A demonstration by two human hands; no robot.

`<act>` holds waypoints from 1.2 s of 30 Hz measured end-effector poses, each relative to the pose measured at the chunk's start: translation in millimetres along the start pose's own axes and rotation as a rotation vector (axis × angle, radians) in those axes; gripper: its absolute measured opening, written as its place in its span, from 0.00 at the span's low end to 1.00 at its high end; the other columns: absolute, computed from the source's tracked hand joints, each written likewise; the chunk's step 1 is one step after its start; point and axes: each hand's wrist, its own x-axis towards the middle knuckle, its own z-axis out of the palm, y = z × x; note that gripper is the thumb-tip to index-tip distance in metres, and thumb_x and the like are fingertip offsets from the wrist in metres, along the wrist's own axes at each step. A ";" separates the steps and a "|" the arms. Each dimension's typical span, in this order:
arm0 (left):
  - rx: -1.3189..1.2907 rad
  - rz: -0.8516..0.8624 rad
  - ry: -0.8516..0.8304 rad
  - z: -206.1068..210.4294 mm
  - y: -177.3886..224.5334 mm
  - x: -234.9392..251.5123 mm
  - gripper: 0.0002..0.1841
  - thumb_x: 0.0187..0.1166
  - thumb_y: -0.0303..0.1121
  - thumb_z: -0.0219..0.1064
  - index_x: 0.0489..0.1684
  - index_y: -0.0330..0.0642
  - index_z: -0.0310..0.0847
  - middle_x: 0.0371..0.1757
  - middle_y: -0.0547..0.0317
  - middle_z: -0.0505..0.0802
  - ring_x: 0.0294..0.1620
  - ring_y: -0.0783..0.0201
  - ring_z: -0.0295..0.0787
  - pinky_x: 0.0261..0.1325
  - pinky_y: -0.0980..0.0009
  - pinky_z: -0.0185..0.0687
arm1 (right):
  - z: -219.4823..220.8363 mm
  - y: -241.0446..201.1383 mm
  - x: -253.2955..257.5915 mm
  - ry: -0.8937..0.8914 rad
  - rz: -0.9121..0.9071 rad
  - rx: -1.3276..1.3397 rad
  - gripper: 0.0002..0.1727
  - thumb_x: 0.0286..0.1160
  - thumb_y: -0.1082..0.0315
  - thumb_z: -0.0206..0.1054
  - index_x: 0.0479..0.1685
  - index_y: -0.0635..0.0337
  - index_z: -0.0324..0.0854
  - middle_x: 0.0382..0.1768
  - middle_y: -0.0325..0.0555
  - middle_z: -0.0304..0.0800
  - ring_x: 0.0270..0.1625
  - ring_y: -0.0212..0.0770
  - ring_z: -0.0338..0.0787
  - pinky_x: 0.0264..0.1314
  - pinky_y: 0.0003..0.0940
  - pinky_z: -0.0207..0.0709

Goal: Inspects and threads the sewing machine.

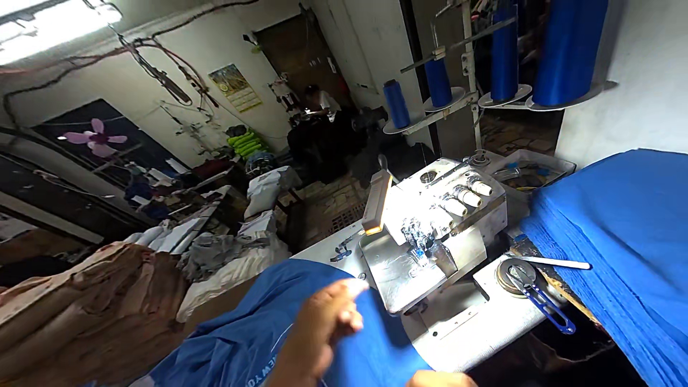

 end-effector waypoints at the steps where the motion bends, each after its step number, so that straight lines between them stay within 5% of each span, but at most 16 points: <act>1: -0.032 -0.008 0.153 -18.2 1.2 17.6 0.13 0.89 0.32 0.52 0.46 0.43 0.85 0.13 0.71 0.77 0.13 0.76 0.75 0.21 0.78 0.78 | -8.9 5.8 -1.2 0.061 0.027 -0.037 0.15 0.86 0.62 0.62 0.37 0.61 0.91 0.30 0.47 0.92 0.34 0.42 0.92 0.37 0.44 0.86; 3: 0.023 -0.025 0.466 -59.5 -5.2 55.8 0.09 0.89 0.35 0.57 0.51 0.43 0.83 0.24 0.65 0.83 0.21 0.71 0.83 0.27 0.75 0.84 | -31.5 21.3 3.0 0.219 0.093 -0.157 0.12 0.81 0.65 0.64 0.45 0.58 0.94 0.38 0.44 0.97 0.40 0.38 0.95 0.43 0.39 0.89; 5: 0.343 0.009 0.688 -95.4 -16.6 76.8 0.16 0.85 0.30 0.62 0.67 0.33 0.80 0.54 0.44 0.90 0.51 0.55 0.88 0.52 0.57 0.84 | -50.3 50.1 13.2 0.359 0.137 -0.267 0.15 0.81 0.63 0.60 0.52 0.53 0.93 0.45 0.39 0.96 0.45 0.33 0.94 0.49 0.35 0.89; 7: 0.659 0.116 0.827 -112.0 -14.7 84.9 0.25 0.79 0.26 0.65 0.74 0.24 0.74 0.73 0.21 0.78 0.76 0.30 0.75 0.75 0.33 0.69 | -57.5 88.0 22.2 0.490 0.157 -0.324 0.17 0.83 0.59 0.57 0.51 0.51 0.93 0.44 0.35 0.95 0.44 0.27 0.92 0.48 0.27 0.88; 10: 0.805 0.334 0.799 -93.1 11.3 86.4 0.28 0.78 0.22 0.62 0.79 0.23 0.67 0.81 0.17 0.69 0.84 0.26 0.63 0.82 0.33 0.59 | -48.2 122.2 20.6 0.621 0.049 -0.591 0.17 0.75 0.64 0.56 0.42 0.54 0.93 0.40 0.39 0.94 0.44 0.37 0.92 0.47 0.33 0.86; 13: 0.804 0.464 0.465 -64.7 22.5 103.4 0.22 0.88 0.30 0.57 0.79 0.31 0.71 0.78 0.33 0.79 0.76 0.40 0.79 0.77 0.41 0.73 | -38.5 129.5 17.7 0.587 -0.022 -0.761 0.17 0.70 0.63 0.56 0.35 0.50 0.94 0.39 0.41 0.92 0.45 0.45 0.89 0.46 0.39 0.82; 16: 1.010 0.344 0.127 -31.2 32.1 122.2 0.22 0.86 0.40 0.64 0.72 0.34 0.80 0.72 0.36 0.83 0.74 0.41 0.79 0.76 0.39 0.72 | -39.0 130.0 17.3 0.583 -0.030 -0.751 0.16 0.70 0.63 0.56 0.35 0.49 0.94 0.39 0.41 0.92 0.45 0.44 0.89 0.46 0.38 0.81; 19: 1.302 0.253 0.040 -15.5 42.6 127.3 0.10 0.79 0.35 0.71 0.47 0.39 0.89 0.54 0.42 0.90 0.58 0.43 0.86 0.60 0.37 0.79 | -39.4 130.5 16.4 0.588 -0.024 -0.744 0.16 0.71 0.62 0.56 0.35 0.49 0.94 0.39 0.40 0.91 0.46 0.42 0.88 0.47 0.37 0.81; 24: 1.484 0.292 -0.052 11.2 68.9 90.9 0.04 0.81 0.30 0.67 0.38 0.43 0.86 0.30 0.55 0.88 0.34 0.54 0.86 0.39 0.48 0.82 | -38.5 130.0 16.8 0.591 -0.022 -0.755 0.16 0.70 0.63 0.55 0.35 0.49 0.93 0.37 0.39 0.90 0.45 0.42 0.88 0.44 0.36 0.81; 29: 1.108 -0.001 -0.095 22.7 50.7 103.4 0.16 0.76 0.31 0.74 0.55 0.34 0.77 0.31 0.49 0.88 0.24 0.58 0.89 0.30 0.61 0.89 | -38.9 130.1 17.1 0.583 -0.027 -0.755 0.17 0.70 0.63 0.55 0.35 0.49 0.93 0.38 0.40 0.90 0.45 0.43 0.88 0.45 0.36 0.81; 31: 1.047 -0.082 -0.075 22.4 47.2 105.4 0.11 0.81 0.35 0.70 0.42 0.33 0.84 0.27 0.49 0.87 0.21 0.59 0.82 0.27 0.63 0.81 | -38.2 130.1 17.3 0.587 -0.031 -0.757 0.17 0.71 0.63 0.55 0.35 0.50 0.93 0.38 0.40 0.90 0.45 0.44 0.88 0.44 0.36 0.81; 33: 1.038 -0.130 -0.082 26.1 49.9 98.9 0.17 0.88 0.38 0.63 0.28 0.38 0.84 0.19 0.57 0.80 0.15 0.67 0.70 0.20 0.71 0.64 | -38.9 129.9 16.6 0.589 -0.037 -0.761 0.17 0.71 0.63 0.55 0.35 0.50 0.93 0.38 0.41 0.91 0.44 0.44 0.89 0.43 0.37 0.81; 36: 0.667 -0.212 -0.209 25.8 62.0 91.5 0.17 0.91 0.37 0.54 0.29 0.44 0.80 0.16 0.67 0.76 0.09 0.77 0.61 0.11 0.83 0.52 | -39.0 130.1 17.8 0.588 -0.035 -0.759 0.17 0.70 0.62 0.55 0.35 0.50 0.93 0.38 0.41 0.91 0.44 0.44 0.89 0.43 0.37 0.81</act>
